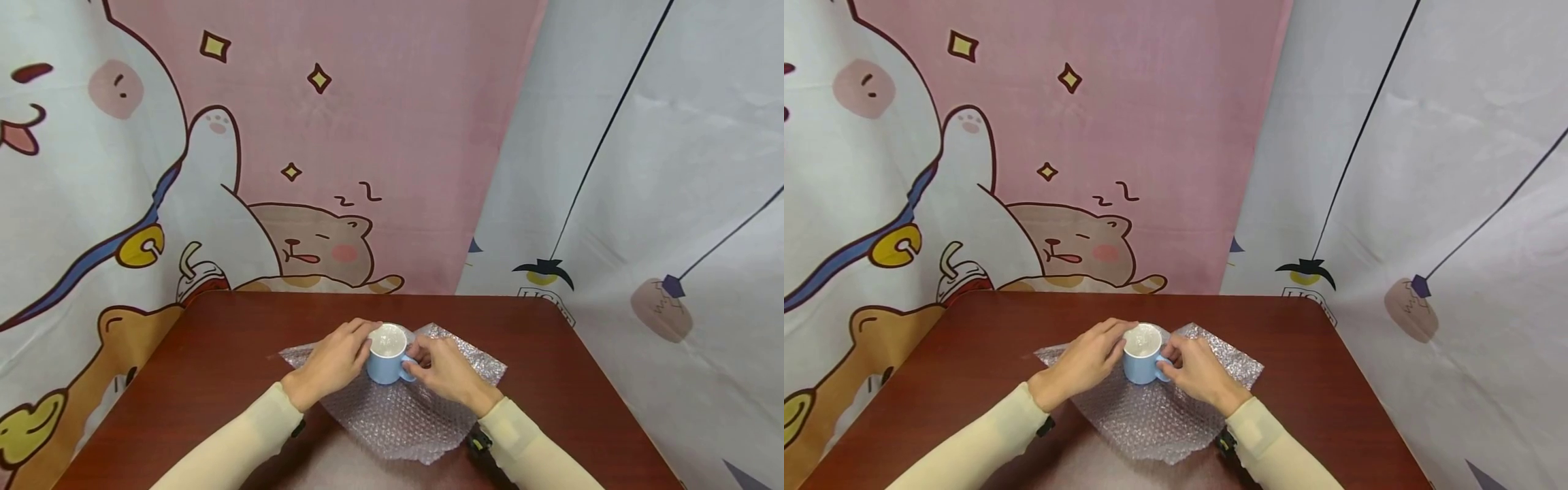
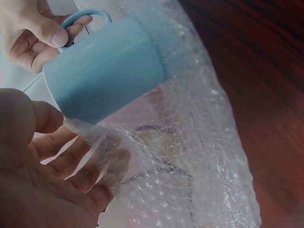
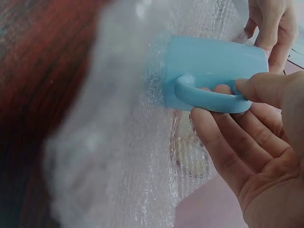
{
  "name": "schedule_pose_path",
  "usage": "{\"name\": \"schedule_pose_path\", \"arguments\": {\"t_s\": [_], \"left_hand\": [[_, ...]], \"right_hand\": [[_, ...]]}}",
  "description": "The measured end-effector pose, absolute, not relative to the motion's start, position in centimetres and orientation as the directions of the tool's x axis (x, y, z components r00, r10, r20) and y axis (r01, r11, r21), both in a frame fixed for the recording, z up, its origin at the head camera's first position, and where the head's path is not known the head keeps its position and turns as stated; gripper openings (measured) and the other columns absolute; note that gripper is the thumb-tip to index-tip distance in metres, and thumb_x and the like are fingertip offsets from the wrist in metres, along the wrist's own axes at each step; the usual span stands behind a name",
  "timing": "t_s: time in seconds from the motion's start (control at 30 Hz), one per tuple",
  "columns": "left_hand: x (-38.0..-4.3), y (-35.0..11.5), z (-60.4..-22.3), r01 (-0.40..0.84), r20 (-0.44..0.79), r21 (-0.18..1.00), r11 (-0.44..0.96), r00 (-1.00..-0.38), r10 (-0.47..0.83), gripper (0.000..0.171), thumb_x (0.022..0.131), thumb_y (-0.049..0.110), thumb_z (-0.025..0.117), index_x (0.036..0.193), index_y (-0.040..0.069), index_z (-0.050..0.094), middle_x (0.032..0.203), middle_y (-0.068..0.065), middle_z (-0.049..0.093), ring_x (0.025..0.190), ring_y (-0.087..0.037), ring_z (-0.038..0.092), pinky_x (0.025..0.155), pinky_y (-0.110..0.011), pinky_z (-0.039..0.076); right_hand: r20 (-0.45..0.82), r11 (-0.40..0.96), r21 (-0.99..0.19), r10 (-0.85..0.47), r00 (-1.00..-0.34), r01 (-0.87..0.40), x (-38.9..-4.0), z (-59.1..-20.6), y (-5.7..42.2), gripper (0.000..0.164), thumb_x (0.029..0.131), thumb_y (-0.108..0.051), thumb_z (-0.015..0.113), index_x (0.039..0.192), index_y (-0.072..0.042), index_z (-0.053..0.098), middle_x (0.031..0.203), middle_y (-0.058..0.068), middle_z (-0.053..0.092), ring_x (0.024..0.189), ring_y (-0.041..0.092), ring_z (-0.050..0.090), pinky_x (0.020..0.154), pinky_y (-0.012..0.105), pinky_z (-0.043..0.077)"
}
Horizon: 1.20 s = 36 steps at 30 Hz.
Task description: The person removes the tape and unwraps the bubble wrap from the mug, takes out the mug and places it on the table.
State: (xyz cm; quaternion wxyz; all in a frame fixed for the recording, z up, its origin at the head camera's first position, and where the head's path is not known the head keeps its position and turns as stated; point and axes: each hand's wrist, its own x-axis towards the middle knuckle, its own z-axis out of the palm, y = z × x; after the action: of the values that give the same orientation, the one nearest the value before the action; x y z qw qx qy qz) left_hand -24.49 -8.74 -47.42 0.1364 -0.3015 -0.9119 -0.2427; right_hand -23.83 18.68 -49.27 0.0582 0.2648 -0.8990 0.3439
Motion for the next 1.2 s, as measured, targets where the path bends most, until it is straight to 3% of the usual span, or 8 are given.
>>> {"name": "schedule_pose_path", "arguments": {"t_s": [0.57, 0.87, 1.2], "left_hand": [[-24.4, -9.0, -47.1, 0.631, 0.393, 0.378, 0.678, -0.772, 0.500, 0.040, 0.117, 0.013, 0.068, 0.156, 0.003, 0.071, 0.151, -0.013, 0.077, 0.137, -0.033, 0.077, 0.114, -0.050, 0.066], [-24.4, -9.0, -47.1, 0.659, 0.436, 0.296, 0.691, -0.737, 0.516, 0.039, 0.113, 0.015, 0.077, 0.151, 0.006, 0.076, 0.153, -0.014, 0.075, 0.133, -0.033, 0.077, 0.107, -0.048, 0.069], [-24.2, -9.1, -46.2, 0.731, 0.454, 0.134, 0.670, -0.646, 0.614, 0.037, 0.108, 0.014, 0.082, 0.145, 0.011, 0.080, 0.149, -0.007, 0.077, 0.125, -0.023, 0.076, 0.096, -0.037, 0.069]], "right_hand": [[0.260, 0.571, -0.669, -0.419, -0.870, -0.475, -23.7, -49.4, 18.6, 0.012, 0.105, -0.010, 0.088, 0.097, -0.014, 0.080, 0.095, 0.001, 0.087, 0.083, 0.000, 0.079, 0.075, 0.016, 0.065], [0.260, 0.566, -0.687, -0.394, -0.881, -0.456, -23.6, -49.6, 18.7, 0.011, 0.105, -0.009, 0.088, 0.097, -0.013, 0.080, 0.094, 0.001, 0.086, 0.080, -0.001, 0.077, 0.072, 0.016, 0.064], [0.288, 0.562, -0.670, -0.406, -0.867, -0.486, -23.6, -49.6, 18.8, 0.012, 0.105, -0.009, 0.088, 0.096, -0.013, 0.080, 0.091, 0.001, 0.086, 0.078, -0.004, 0.076, 0.070, 0.016, 0.063]]}}
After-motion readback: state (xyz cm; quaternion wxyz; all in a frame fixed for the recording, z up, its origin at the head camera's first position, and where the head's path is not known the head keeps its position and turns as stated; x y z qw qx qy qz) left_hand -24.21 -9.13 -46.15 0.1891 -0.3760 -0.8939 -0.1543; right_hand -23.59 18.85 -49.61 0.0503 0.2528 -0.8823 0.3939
